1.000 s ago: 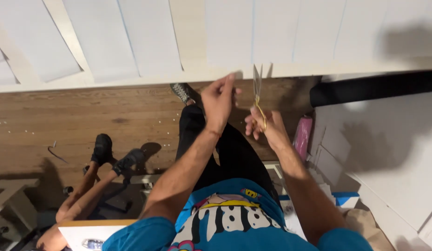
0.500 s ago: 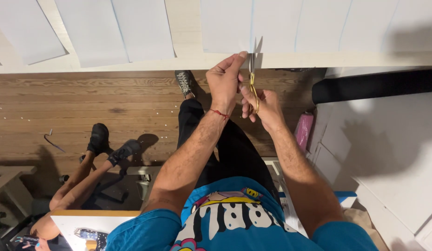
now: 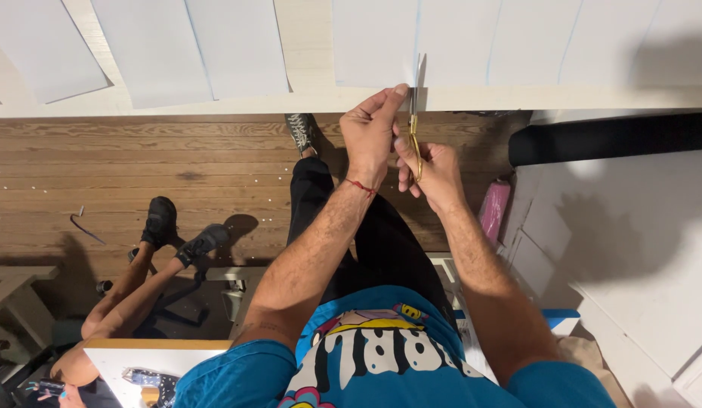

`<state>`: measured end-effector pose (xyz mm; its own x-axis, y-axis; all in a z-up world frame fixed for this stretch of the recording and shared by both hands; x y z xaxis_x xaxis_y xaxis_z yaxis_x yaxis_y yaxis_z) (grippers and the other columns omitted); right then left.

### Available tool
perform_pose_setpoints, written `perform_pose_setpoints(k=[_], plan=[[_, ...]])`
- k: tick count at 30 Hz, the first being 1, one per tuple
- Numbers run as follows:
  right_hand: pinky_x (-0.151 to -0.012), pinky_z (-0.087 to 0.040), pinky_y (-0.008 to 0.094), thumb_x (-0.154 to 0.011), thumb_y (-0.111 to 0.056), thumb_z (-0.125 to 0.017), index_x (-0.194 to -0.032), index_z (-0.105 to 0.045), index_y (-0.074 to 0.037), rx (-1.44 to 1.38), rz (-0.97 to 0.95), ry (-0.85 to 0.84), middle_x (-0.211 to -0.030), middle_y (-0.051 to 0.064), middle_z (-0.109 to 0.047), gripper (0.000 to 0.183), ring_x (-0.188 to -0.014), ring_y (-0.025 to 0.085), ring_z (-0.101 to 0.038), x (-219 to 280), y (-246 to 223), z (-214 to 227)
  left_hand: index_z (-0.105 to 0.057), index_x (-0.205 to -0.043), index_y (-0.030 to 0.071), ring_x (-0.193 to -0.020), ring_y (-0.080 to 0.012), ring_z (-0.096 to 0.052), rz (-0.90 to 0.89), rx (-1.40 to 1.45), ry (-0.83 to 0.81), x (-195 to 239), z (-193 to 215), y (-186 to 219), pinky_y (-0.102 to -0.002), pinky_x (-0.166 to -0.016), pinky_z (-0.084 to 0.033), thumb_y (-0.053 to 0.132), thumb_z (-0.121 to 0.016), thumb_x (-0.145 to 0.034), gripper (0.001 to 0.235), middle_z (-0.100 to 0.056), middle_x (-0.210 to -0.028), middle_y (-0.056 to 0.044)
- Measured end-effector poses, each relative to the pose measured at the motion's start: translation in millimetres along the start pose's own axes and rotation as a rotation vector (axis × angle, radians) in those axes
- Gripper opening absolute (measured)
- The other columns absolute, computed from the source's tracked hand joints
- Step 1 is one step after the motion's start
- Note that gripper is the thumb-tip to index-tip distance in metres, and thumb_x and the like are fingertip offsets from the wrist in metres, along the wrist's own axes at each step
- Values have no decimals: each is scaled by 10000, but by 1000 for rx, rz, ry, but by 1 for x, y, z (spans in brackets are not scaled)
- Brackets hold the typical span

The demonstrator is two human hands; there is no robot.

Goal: Cutting a large sheet of paper into vertical strips using scissors on a cutting table

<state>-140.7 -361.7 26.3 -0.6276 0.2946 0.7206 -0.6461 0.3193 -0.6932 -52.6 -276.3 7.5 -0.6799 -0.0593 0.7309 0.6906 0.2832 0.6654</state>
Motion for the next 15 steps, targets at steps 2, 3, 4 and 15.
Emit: perform_pose_setpoints(k=[2,3,4,15], plan=[[-230,-404,208,-936,-361,-836,-740,-662,43,7,-2,14,-516,179,-603,482,-376,229,-641,2,-2,-2,-793,-990,45,-345,-82,-521,-5,-1,-3,4,-1,6,-198,-324,-381,219,-863,-842,239,-589,-438,-86],[-234,-396,195,-934,-345,-840,-743,-666,43,14,-6,27,-510,167,-601,466,-374,220,-638,4,-3,-2,-790,-990,36,-355,-71,-511,-10,-1,-5,7,-2,9,-193,-342,-375,214,-862,-844,241,-582,-430,-83],[-234,-396,195,-934,-345,-840,-743,-666,43,12,-6,28,-510,167,-601,466,-374,220,-638,5,-5,-4,-790,-990,36,-355,-71,-511,-10,-3,-6,10,-1,14,-193,-342,-375,214,-862,-844,241,-582,-430,-83],[-300,-245,206,-871,-395,-803,-739,-648,-6,104,-134,67,-514,61,-586,440,-356,126,-523,17,-27,-14,-191,-1654,212,-1609,-249,-120,-1083,-1903,-350,-2,34,27,-462,-1339,-113,78,-509,-1184,584,-168,-1718,-46]])
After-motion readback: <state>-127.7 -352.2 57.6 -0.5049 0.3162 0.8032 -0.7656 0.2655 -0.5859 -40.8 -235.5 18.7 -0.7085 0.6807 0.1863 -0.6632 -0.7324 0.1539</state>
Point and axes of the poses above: each hand's wrist, its own x-axis away from the middle knuckle, its own z-axis out of the back of the hand, y = z × x, the point moved 2 cm from there along -x, towards the middle knuckle
